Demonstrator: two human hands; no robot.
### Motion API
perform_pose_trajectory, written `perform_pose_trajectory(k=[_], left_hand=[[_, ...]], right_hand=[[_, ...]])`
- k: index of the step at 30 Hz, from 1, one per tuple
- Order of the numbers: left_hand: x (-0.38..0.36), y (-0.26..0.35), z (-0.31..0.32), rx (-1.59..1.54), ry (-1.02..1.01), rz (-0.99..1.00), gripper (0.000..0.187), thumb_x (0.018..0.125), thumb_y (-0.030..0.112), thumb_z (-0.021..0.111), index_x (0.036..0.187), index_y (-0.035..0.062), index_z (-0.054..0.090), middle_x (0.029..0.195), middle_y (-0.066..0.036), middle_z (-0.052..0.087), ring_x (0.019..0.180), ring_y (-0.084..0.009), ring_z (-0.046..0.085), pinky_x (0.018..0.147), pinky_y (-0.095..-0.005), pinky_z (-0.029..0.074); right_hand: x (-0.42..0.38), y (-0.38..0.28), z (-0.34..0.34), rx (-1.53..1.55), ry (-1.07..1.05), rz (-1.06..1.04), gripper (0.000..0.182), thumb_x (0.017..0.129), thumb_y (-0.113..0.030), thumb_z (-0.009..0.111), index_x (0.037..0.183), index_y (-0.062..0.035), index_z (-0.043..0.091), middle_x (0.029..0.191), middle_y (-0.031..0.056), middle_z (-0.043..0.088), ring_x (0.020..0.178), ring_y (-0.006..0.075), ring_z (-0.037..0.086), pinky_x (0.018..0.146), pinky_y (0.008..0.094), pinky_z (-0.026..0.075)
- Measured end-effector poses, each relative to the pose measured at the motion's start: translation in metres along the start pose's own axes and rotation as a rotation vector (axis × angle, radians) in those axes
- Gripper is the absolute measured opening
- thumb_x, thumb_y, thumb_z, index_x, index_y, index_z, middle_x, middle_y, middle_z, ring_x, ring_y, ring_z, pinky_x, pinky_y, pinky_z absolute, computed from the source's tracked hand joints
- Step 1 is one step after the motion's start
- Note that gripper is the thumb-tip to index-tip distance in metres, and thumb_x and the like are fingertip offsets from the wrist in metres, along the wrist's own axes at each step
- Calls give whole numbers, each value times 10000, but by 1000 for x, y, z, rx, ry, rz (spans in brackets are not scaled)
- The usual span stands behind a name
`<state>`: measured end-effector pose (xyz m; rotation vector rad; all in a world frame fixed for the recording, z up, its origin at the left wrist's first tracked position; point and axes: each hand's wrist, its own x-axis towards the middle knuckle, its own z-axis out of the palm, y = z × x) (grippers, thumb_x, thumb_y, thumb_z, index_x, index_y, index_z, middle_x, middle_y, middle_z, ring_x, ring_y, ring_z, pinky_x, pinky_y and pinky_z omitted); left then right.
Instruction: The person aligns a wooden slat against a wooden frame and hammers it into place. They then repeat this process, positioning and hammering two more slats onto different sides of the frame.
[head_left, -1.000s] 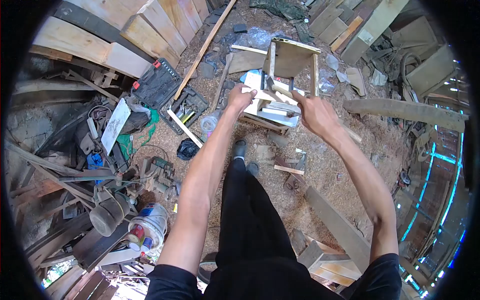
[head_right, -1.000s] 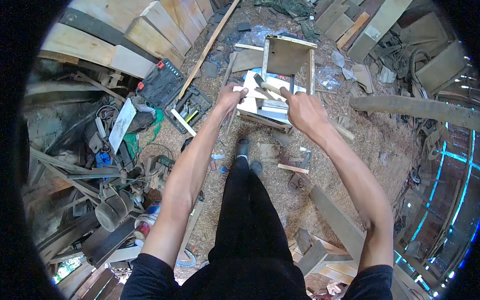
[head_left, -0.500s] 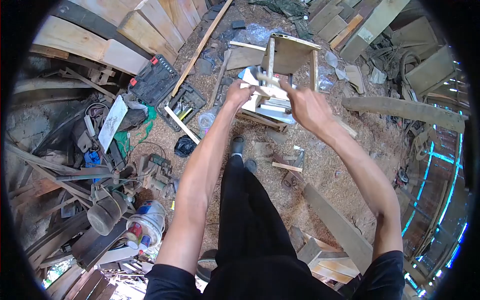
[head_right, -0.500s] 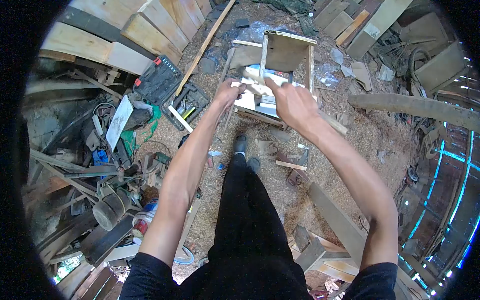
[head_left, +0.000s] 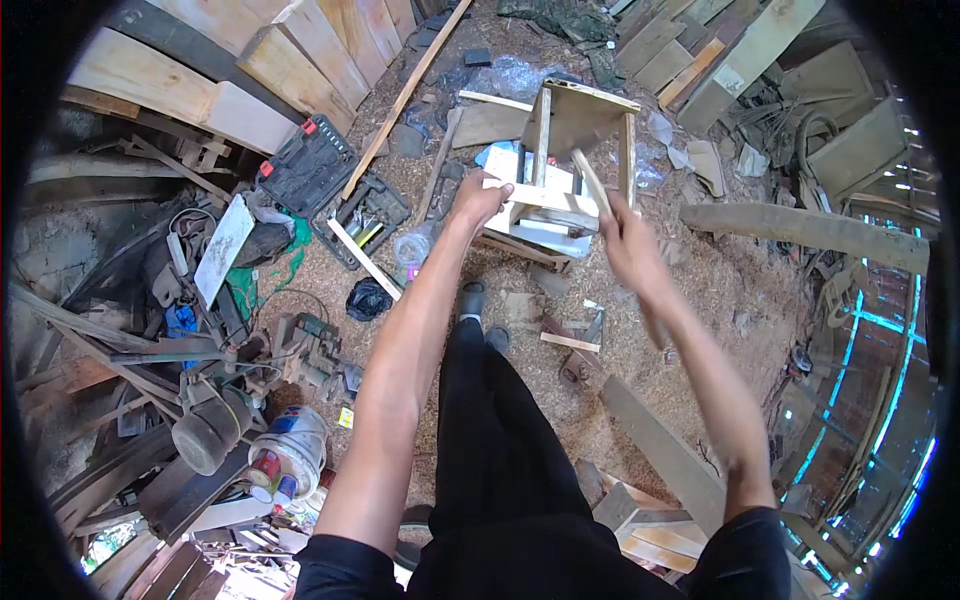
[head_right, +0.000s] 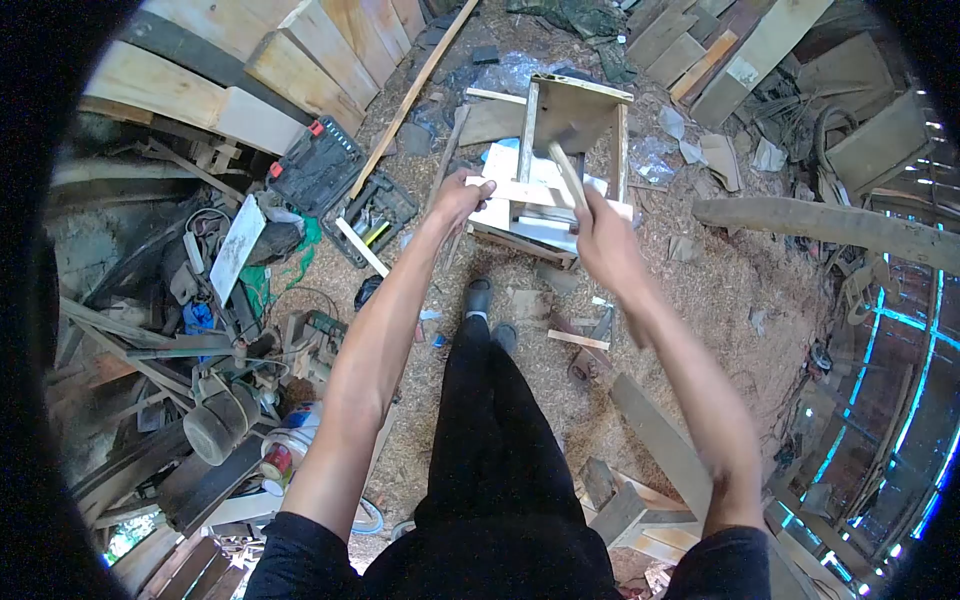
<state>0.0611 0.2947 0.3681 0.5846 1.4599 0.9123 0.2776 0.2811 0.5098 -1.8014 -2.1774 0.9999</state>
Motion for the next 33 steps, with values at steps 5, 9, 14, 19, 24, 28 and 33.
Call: perform_pose_trajectory(k=[5, 9, 14, 19, 24, 28, 33], left_hand=[[6, -6, 0, 19, 36, 13, 286, 820, 79, 698, 1051, -51, 594, 838, -106, 660, 657, -155, 598, 549, -292, 483], [4, -3, -3, 83, 5, 5, 275, 852, 123, 693, 1028, -26, 544, 788, -68, 609, 627, -113, 531, 572, -269, 443], [2, -1, -14, 462, 93, 197, 300, 837, 130, 700, 1084, -6, 599, 894, -131, 656, 810, -228, 610, 756, -346, 489], [4, 11, -13, 700, -54, 577, 294, 834, 214, 687, 1059, 25, 663, 974, -170, 694, 957, -295, 652, 857, -389, 485], [2, 17, -15, 690, -202, 434, 268, 869, 215, 640, 1048, 18, 674, 1007, -178, 692, 978, -283, 649, 872, -380, 478], [2, 13, -20, 693, -233, 320, 305, 889, 242, 630, 1077, 4, 662, 999, -154, 691, 950, -249, 631, 856, -362, 468], [16, 10, -24, 693, -269, 322, 313, 902, 255, 635, 1088, 4, 667, 970, -93, 687, 892, -168, 591, 827, -337, 456]], right_hand=[[-49, 36, 70, 219, 31, 221, 466, 991, -180, 432, 1434, -47, 370, 882, 152, 612, 776, 206, 581, 673, 348, 472], [-51, 20, 107, 273, 231, 76, 473, 998, -198, 446, 1441, -52, 370, 724, 40, 543, 591, 107, 507, 532, 298, 443], [-44, 33, 127, 537, 124, 204, 501, 988, -204, 456, 1451, -60, 329, 776, 145, 597, 629, 231, 604, 633, 372, 500], [-47, 22, 120, 1062, 36, 323, 492, 999, -196, 477, 1462, -126, 324, 683, 8, 493, 479, 92, 455, 413, 245, 405], [-43, 42, 127, 673, 286, 177, 496, 989, -191, 481, 1461, -99, 360, 723, 69, 563, 509, 112, 464, 503, 299, 433], [-59, 2, 110, 424, 477, 124, 491, 976, -154, 448, 1457, -99, 363, 670, 176, 577, 577, 153, 526, 595, 351, 458], [-55, 1, 120, 336, 344, 226, 488, 969, -150, 456, 1445, -92, 370, 844, 266, 652, 764, 322, 664, 711, 402, 486]])
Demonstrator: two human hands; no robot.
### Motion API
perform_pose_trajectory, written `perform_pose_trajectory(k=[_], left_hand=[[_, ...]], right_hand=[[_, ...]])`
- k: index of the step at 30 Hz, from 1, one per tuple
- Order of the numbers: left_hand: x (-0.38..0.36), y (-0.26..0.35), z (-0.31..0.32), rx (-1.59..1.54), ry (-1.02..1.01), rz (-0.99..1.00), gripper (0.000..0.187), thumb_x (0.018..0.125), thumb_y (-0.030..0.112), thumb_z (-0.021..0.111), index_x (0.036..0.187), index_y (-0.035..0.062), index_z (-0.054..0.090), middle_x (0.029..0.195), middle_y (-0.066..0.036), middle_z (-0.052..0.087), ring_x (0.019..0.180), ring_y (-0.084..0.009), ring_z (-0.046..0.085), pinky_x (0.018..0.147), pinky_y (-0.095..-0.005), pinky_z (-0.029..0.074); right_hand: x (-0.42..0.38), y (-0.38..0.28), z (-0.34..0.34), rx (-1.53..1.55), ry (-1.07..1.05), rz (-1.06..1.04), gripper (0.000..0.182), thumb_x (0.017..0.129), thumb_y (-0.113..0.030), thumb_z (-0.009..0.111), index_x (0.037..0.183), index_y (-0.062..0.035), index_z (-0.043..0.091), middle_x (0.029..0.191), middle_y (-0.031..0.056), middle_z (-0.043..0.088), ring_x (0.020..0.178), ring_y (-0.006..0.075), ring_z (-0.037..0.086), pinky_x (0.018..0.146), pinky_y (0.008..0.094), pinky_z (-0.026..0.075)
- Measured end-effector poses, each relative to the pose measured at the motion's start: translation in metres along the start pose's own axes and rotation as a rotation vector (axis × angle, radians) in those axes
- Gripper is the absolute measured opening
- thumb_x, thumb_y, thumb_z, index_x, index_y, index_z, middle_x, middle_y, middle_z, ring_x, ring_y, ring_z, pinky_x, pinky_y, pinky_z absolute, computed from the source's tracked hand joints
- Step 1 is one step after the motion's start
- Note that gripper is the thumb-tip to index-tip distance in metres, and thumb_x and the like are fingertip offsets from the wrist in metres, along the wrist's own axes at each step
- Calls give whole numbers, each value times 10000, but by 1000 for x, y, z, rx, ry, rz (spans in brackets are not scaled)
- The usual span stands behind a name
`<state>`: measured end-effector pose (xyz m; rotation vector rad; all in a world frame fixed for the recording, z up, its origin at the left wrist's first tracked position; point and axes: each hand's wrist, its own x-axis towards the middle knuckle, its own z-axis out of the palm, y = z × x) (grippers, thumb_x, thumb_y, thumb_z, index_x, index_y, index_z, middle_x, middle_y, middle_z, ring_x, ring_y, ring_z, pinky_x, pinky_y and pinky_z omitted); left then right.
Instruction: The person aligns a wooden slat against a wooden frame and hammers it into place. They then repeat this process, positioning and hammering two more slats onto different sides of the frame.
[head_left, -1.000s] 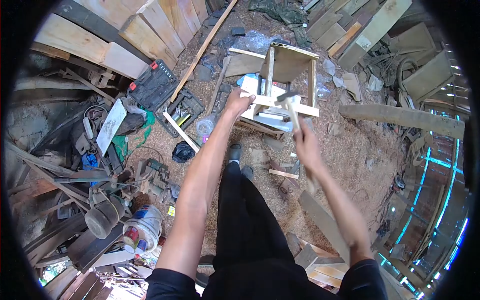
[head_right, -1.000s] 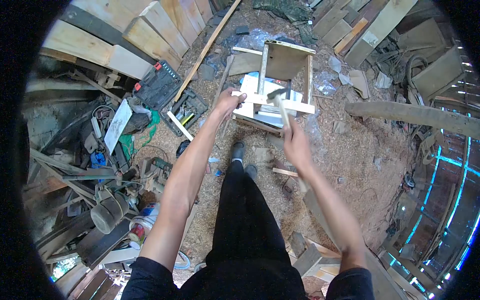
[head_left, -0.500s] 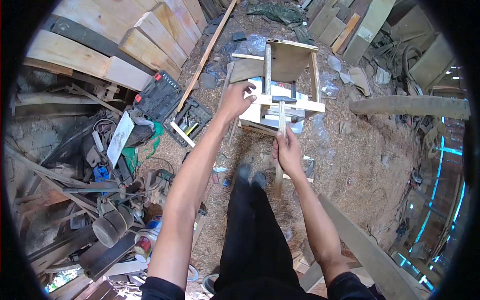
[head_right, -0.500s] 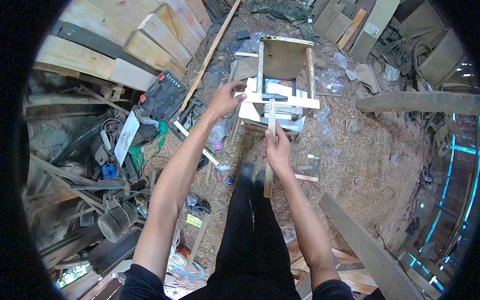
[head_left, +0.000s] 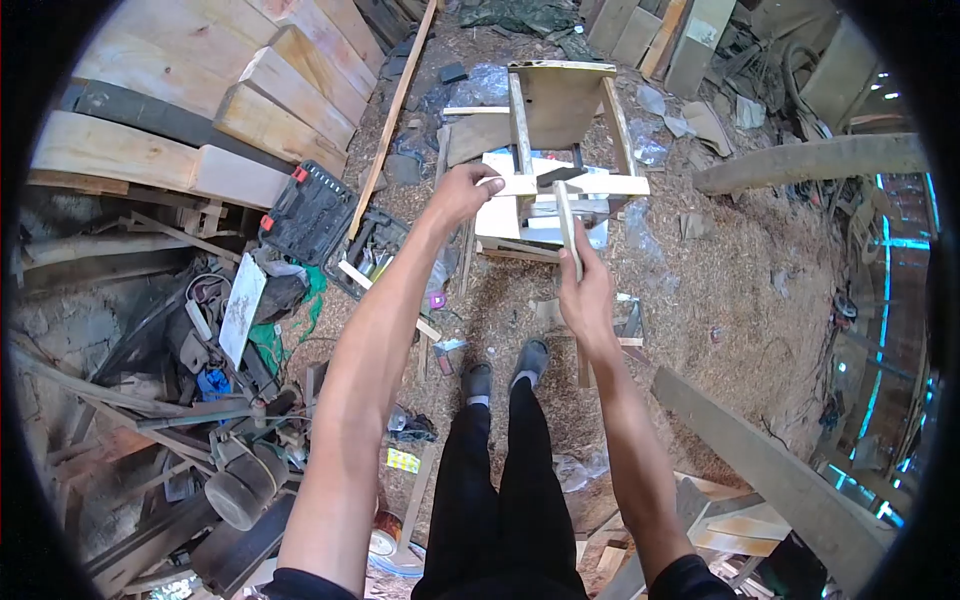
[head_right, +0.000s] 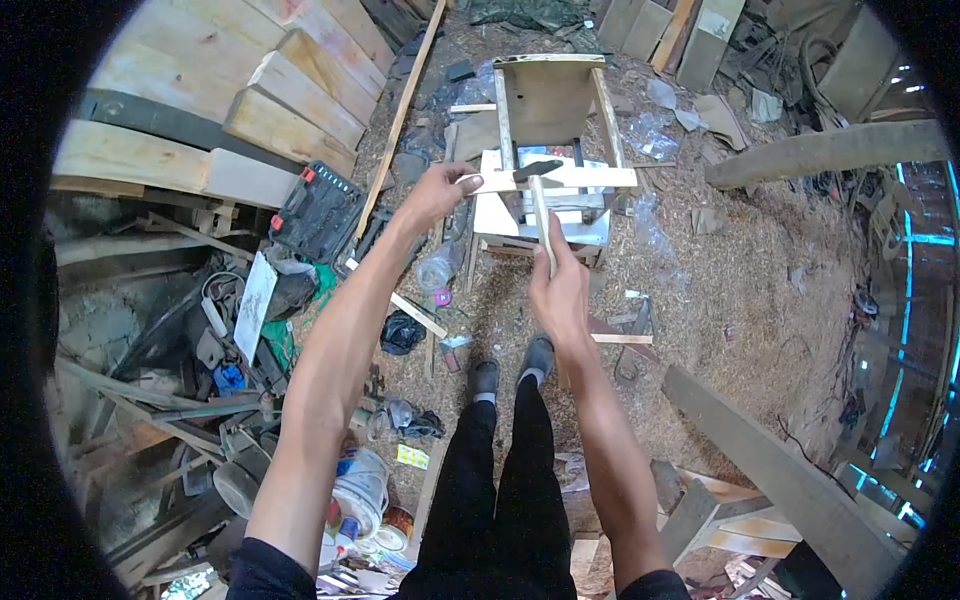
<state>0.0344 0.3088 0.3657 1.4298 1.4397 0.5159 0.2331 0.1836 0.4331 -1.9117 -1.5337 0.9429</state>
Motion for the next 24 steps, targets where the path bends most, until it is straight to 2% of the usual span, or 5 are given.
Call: perform_pose_trajectory(k=[6, 10, 15, 22, 24], left_hand=[[0, 11, -4, -16, -54, -41, 310, 900, 240, 632, 1097, 4, 665, 910, -92, 677, 796, -157, 577, 741, -314, 461], [5, 5, -5, 2, -105, 48, 329, 890, 255, 624, 1098, 3, 662, 875, -71, 661, 772, -150, 560, 692, -308, 454], [20, 19, -14, 93, -208, 55, 351, 858, 298, 636, 1032, -5, 665, 862, -58, 651, 776, -142, 552, 688, -308, 448], [19, 21, -7, 12, -263, 7, 318, 868, 301, 652, 911, -13, 671, 803, -46, 638, 754, -134, 549, 713, -299, 449], [21, 21, -10, 23, -278, -16, 307, 864, 293, 664, 888, -13, 668, 789, -40, 634, 722, -133, 547, 682, -299, 451]], right_hand=[[2, 12, 17, 34, 106, -97, 462, 956, -124, 458, 1414, -81, 416, 1076, 296, 634, 1015, 405, 633, 864, 410, 478], [0, -13, 2, 199, 119, -66, 452, 965, -162, 471, 1395, -29, 435, 1317, 251, 530, 1228, 321, 526, 1016, 364, 400], [5, -3, 11, 3, 190, -178, 491, 922, -73, 474, 1409, -82, 416, 722, 290, 580, 669, 447, 601, 630, 451, 455], [-2, -6, -5, -28, 1, 20, 521, 920, -55, 480, 1430, -109, 394, 739, 274, 583, 648, 420, 584, 638, 454, 457], [-8, 0, 0, -31, 184, -256, 540, 917, -35, 492, 1439, -122, 386, 822, 263, 606, 696, 416, 593, 655, 469, 458]])
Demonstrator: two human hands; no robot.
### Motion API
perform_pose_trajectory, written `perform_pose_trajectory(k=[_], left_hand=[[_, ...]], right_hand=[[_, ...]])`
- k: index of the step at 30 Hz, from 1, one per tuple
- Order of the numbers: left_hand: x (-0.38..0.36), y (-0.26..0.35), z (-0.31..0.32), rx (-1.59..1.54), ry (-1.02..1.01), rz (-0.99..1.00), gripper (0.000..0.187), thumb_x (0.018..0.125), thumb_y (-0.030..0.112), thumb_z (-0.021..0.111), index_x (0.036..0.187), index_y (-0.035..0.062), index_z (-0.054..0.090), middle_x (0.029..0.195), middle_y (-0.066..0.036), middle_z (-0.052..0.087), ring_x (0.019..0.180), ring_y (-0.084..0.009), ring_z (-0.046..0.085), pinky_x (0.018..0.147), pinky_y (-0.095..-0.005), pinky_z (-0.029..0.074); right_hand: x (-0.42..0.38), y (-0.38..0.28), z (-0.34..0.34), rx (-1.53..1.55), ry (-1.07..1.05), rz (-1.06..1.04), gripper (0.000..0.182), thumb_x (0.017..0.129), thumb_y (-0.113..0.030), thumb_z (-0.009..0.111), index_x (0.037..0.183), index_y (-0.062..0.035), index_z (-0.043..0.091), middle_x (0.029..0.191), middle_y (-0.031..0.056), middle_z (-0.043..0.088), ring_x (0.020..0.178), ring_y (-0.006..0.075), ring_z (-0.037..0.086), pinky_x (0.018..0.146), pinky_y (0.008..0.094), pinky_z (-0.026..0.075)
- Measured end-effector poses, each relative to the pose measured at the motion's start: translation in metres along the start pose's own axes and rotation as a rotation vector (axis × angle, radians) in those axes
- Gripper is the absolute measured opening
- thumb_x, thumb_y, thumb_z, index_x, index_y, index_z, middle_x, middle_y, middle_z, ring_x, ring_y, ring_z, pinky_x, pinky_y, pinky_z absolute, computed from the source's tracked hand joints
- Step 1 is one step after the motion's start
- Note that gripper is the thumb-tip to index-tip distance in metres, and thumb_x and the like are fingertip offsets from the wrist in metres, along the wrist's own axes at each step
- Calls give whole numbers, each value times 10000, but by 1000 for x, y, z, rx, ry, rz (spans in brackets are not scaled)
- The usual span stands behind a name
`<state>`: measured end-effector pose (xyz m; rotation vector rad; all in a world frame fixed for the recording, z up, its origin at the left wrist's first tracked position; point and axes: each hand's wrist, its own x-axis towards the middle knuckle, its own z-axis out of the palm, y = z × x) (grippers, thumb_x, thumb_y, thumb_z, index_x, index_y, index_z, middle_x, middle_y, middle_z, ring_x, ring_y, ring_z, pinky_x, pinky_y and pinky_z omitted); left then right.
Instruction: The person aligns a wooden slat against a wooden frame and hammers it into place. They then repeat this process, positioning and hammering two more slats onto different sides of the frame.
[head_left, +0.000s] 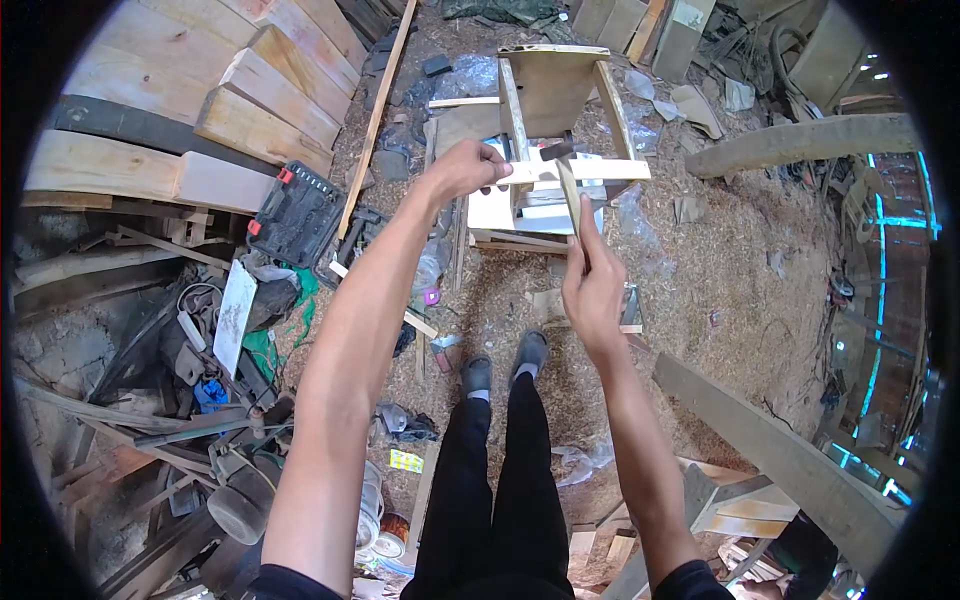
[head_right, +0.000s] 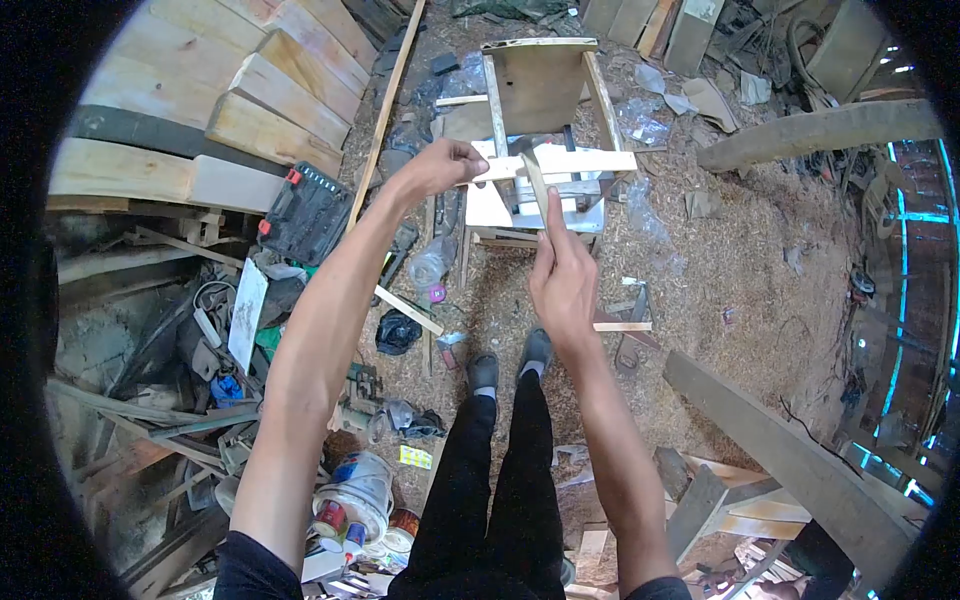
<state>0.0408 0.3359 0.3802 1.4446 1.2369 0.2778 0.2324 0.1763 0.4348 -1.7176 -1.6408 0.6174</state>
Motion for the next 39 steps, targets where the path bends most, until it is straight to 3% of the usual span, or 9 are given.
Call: perform_pose_trajectory(k=[6, 8, 12, 14, 16, 21, 24, 27, 39], left_hand=[[7, -3, 5, 41, 24, 6, 265, 906, 261, 637, 902, -2, 664, 784, -41, 643, 708, -117, 564, 643, -280, 477], [4, -3, 3, 74, 21, -14, 255, 913, 255, 631, 912, 2, 667, 784, -40, 644, 712, -116, 569, 633, -276, 482], [6, -4, 3, 13, -10, 13, 269, 904, 267, 645, 912, -1, 661, 775, -30, 636, 717, -120, 578, 616, -280, 495], [6, -5, 2, 27, 15, 8, 278, 900, 274, 650, 924, -3, 665, 774, -35, 632, 713, -125, 581, 621, -287, 506], [6, -2, -1, 50, -15, 4, 284, 894, 281, 657, 940, 1, 673, 783, -40, 636, 719, -129, 584, 630, -293, 515], [6, -1, 0, 19, -9, 7, 295, 877, 288, 677, 940, 0, 679, 796, -42, 645, 734, -134, 589, 631, -299, 517], [2, 0, 4, -32, 62, -10, 235, 862, 218, 664, 942, -2, 685, 791, -41, 647, 733, -131, 590, 640, -302, 520], [8, -9, 4, -17, 75, 40, 250, 843, 239, 682, 945, 13, 715, 774, -72, 676, 644, -143, 607, 608, -289, 518], [3, -7, 1, -18, 75, 91, 204, 831, 187, 677, 931, 16, 725, 746, -62, 655, 669, -134, 596, 602, -283, 507]], right_hand=[[-13, 22, 30, -141, -69, -50, 567, 906, -18, 504, 1449, -117, 373, 845, 242, 612, 739, 390, 622, 672, 466, 479], [-11, 7, 24, -19, -127, 106, 559, 912, -20, 500, 1450, -92, 365, 861, 250, 621, 762, 379, 643, 693, 445, 501], [-14, 5, 30, 92, 141, 47, 535, 924, -22, 483, 1445, -77, 371, 902, 274, 634, 758, 383, 646, 695, 428, 505], [-14, 12, 34, 4, 143, -18, 530, 924, -19, 471, 1442, -75, 377, 841, 284, 622, 714, 370, 638, 660, 424, 491], [-7, 10, 29, -45, -54, 109, 531, 924, -17, 459, 1444, -75, 372, 770, 286, 601, 678, 369, 630, 633, 417, 477], [-9, 7, 24, 44, 67, 80, 551, 903, -11, 490, 1439, -72, 380, 736, 261, 594, 643, 396, 601, 612, 418, 468], [-7, 7, 22, 5, 196, -107, 591, 884, -1, 519, 1447, -126, 389, 755, 218, 598, 636, 370, 602, 601, 421, 479], [-12, 5, 8, -291, 4, -199, 703, 815, 25, 570, 1442, -248, 406, 802, 144, 552, 645, 320, 605, 568, 440, 493], [-9, 29, 8, -536, -76, -326, 777, 781, 31, 586, 1440, -333, 395, 800, 78, 542, 625, 245, 598, 498, 387, 504]])
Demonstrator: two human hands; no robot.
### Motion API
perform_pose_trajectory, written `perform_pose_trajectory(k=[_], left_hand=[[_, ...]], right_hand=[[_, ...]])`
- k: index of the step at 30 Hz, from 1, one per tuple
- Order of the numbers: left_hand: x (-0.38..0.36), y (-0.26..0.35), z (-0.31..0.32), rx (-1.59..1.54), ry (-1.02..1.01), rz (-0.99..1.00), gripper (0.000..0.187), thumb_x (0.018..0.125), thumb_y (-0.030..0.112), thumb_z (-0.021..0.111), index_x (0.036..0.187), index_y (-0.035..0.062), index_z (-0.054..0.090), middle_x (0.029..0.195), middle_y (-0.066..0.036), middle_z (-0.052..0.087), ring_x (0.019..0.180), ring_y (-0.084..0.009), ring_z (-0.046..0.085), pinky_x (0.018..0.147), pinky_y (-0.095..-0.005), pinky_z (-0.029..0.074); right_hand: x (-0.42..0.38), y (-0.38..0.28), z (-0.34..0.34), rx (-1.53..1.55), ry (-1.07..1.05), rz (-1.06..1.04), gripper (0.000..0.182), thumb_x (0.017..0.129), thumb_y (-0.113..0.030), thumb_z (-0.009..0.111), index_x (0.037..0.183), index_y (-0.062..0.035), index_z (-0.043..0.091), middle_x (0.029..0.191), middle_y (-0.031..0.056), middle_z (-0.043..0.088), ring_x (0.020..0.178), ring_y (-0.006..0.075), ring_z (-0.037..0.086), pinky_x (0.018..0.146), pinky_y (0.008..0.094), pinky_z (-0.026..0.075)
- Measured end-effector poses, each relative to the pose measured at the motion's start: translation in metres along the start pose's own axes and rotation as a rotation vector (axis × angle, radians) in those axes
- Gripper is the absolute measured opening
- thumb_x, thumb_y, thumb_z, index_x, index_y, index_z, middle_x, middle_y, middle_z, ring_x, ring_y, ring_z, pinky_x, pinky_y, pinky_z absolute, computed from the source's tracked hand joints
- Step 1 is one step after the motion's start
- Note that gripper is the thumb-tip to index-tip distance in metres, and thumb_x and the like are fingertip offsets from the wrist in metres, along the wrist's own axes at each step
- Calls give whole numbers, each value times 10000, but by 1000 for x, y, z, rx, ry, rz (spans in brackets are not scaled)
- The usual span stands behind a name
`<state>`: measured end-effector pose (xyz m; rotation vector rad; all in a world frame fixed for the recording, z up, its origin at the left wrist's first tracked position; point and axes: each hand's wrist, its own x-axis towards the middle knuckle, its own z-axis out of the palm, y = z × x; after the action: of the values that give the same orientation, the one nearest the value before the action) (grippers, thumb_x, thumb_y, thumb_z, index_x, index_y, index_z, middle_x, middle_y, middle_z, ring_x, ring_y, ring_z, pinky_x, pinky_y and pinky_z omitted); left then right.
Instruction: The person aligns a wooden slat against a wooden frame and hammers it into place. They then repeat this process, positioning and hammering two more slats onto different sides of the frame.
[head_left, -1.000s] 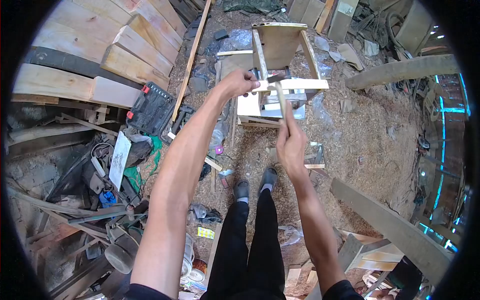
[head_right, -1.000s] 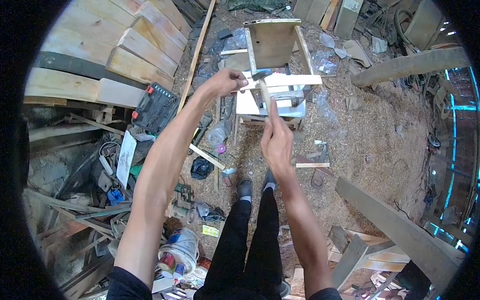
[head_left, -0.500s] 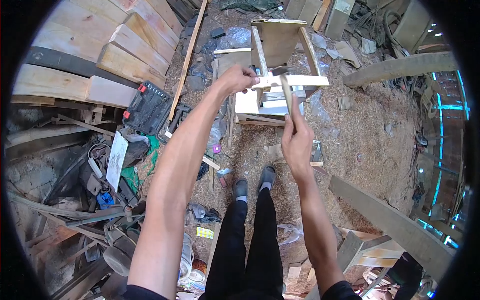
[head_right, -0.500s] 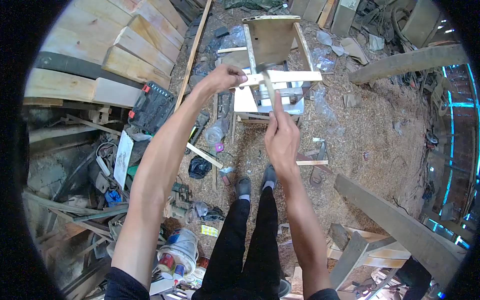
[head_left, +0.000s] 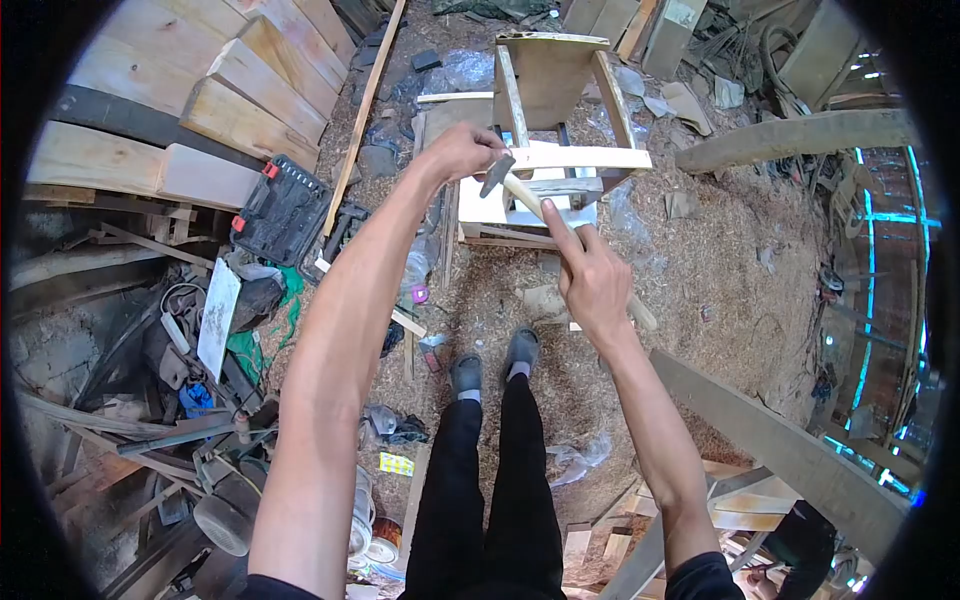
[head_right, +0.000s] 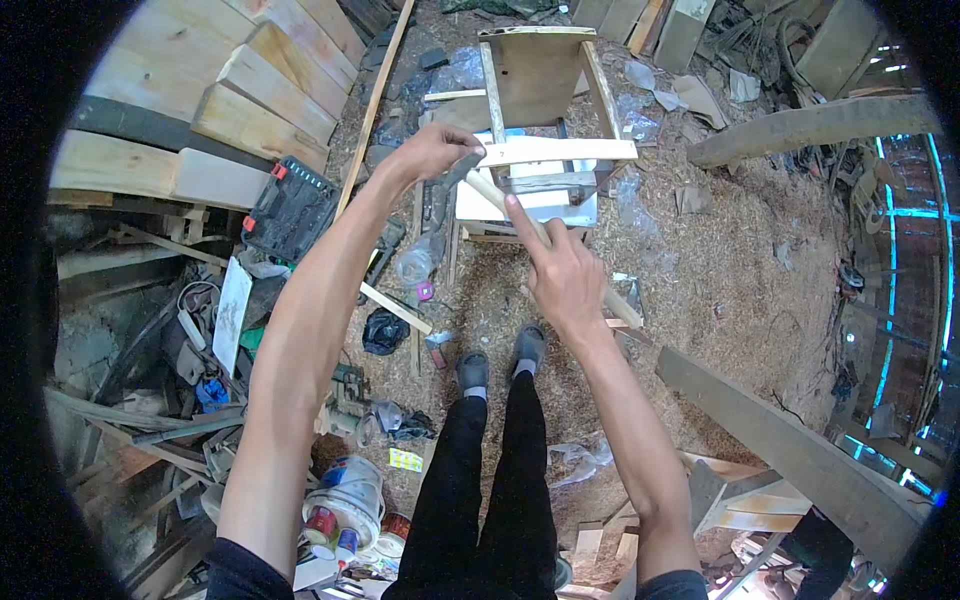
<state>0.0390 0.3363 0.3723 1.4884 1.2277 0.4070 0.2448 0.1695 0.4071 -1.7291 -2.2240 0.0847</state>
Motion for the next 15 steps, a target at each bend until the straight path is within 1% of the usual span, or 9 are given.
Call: perform_pose_trajectory(k=[2, 5, 7, 8, 11, 13, 14, 15], left_hand=[[-5, 1, 3, -23, -23, -27, 205, 831, 185, 678, 930, 12, 725, 747, -61, 655, 669, -133, 596, 599, -282, 505], [-2, 3, 1, -10, 12, -15, 202, 836, 180, 671, 926, 9, 726, 749, -62, 656, 669, -134, 596, 596, -284, 502], [-5, 3, -2, 27, -56, -42, 234, 838, 132, 614, 1019, 18, 708, 822, -43, 656, 719, -121, 559, 676, -277, 470], [-4, 5, 3, -51, -55, -99, 229, 866, 174, 633, 1014, 15, 707, 824, -44, 658, 717, -120, 565, 675, -281, 481], [-1, 5, 0, 45, -79, -31, 237, 881, 196, 642, 1010, 6, 704, 830, -41, 661, 727, -125, 581, 674, -284, 497], [-1, 2, 0, -2, -83, -52, 231, 878, 187, 643, 1002, 1, 703, 829, -43, 662, 729, -126, 587, 669, -282, 502], [-1, 1, 2, -55, -86, -67, 225, 874, 177, 645, 994, -4, 702, 828, -44, 662, 731, -128, 593, 664, -280, 506], [1, -1, 4, -55, -88, -66, 225, 874, 177, 645, 994, -4, 702, 828, -44, 662, 731, -128, 593, 664, -280, 506]], right_hand=[[-4, 3, 3, -11, 6, -5, 776, 784, 35, 581, 1438, -337, 396, 798, 70, 543, 633, 234, 600, 488, 378, 505], [3, 10, 2, -100, 42, -24, 764, 783, 37, 579, 1428, -339, 416, 799, 54, 536, 619, 222, 582, 480, 355, 505], [-1, 15, 4, -118, 67, -141, 762, 768, 30, 592, 1413, -346, 440, 813, 41, 535, 633, 217, 569, 501, 344, 506], [-5, 19, 1, -115, 59, -136, 762, 768, 30, 592, 1413, -346, 440, 813, 41, 535, 633, 217, 569, 501, 344, 506], [7, 31, -9, -180, 37, -124, 759, 753, 20, 603, 1399, -352, 459, 822, 31, 534, 668, 203, 563, 519, 326, 505], [4, 34, -9, -160, 76, -247, 764, 738, 7, 612, 1397, -350, 463, 811, 24, 526, 696, 191, 566, 525, 316, 504], [5, 36, -9, -160, 71, -243, 764, 738, 7, 612, 1397, -350, 463, 811, 24, 526, 696, 191, 566, 525, 316, 504], [9, 37, -9, -178, 30, -186, 762, 735, 1, 614, 1397, -347, 463, 808, 24, 523, 696, 192, 569, 529, 322, 509]])
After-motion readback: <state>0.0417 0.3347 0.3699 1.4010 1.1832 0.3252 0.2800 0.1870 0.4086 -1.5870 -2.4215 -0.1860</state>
